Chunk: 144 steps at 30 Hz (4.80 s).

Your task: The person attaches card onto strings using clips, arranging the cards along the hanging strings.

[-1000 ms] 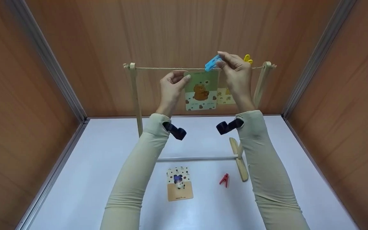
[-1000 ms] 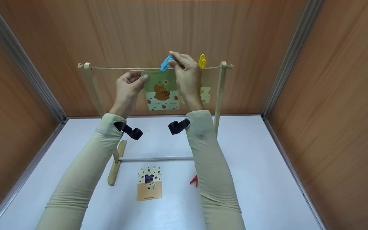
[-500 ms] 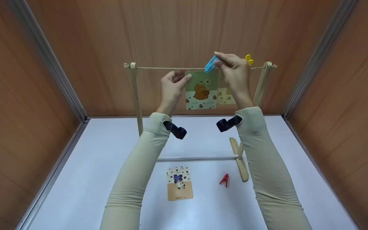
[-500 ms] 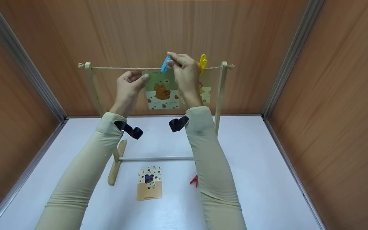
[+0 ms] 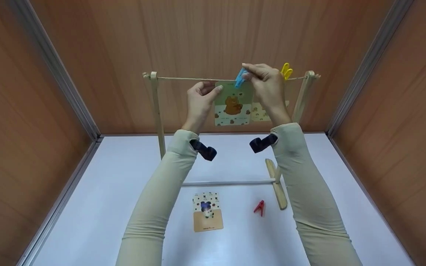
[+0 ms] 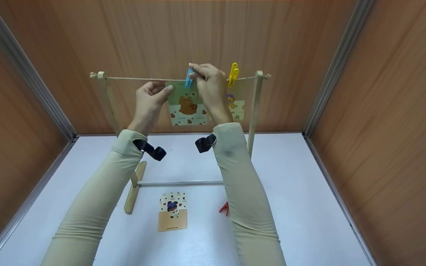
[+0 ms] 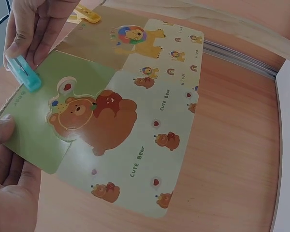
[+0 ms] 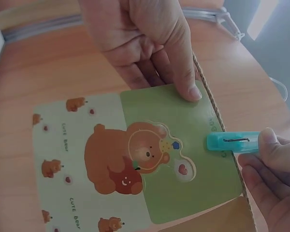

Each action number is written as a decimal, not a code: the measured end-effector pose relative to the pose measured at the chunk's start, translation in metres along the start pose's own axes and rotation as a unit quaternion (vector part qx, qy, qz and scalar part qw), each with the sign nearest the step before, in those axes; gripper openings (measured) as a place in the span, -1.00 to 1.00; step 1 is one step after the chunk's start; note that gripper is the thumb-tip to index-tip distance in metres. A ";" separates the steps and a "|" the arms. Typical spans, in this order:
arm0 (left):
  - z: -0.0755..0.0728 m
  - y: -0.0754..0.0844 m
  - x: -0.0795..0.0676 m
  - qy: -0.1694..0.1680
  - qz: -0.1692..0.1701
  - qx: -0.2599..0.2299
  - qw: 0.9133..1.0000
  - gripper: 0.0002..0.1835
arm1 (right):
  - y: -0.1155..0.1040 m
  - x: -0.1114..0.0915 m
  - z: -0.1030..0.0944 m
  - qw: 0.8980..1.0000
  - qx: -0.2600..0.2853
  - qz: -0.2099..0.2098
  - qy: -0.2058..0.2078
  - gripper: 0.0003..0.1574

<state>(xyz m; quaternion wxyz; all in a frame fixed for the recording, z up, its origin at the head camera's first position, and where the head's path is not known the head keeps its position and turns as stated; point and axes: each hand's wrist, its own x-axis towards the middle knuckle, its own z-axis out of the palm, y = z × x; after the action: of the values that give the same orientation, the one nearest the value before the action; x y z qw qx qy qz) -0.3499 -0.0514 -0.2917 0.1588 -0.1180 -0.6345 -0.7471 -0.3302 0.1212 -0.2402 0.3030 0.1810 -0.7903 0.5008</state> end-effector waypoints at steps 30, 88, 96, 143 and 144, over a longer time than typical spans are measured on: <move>-0.009 -0.006 -0.007 -0.025 0.002 0.024 0.999 -0.71 | 0.015 -0.004 0.000 0.995 0.003 0.043 -0.088 -0.54; -0.104 -0.130 -0.098 -0.158 -0.170 0.041 0.972 -0.52 | 0.122 -0.137 -0.018 0.949 0.166 0.253 -0.093 -0.38; -0.117 -0.158 -0.116 -0.162 -0.194 0.049 0.966 -0.53 | 0.147 -0.171 -0.019 0.935 0.186 0.292 -0.083 -0.39; -0.146 -0.239 -0.168 -0.142 -0.276 0.209 0.927 -0.57 | 0.219 -0.287 -0.005 0.888 0.077 0.437 -0.119 -0.44; -0.146 -0.240 -0.168 -0.143 -0.274 0.208 0.928 -0.57 | 0.219 -0.288 -0.005 0.888 0.072 0.437 -0.121 -0.42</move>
<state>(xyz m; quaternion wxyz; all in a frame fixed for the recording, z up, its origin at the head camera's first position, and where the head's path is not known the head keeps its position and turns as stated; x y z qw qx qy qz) -0.2843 -0.1457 -0.5981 -0.1230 -0.0095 -0.7991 -0.5884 -0.2420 0.2155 -0.5782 -0.0582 -0.1022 -0.7818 0.6123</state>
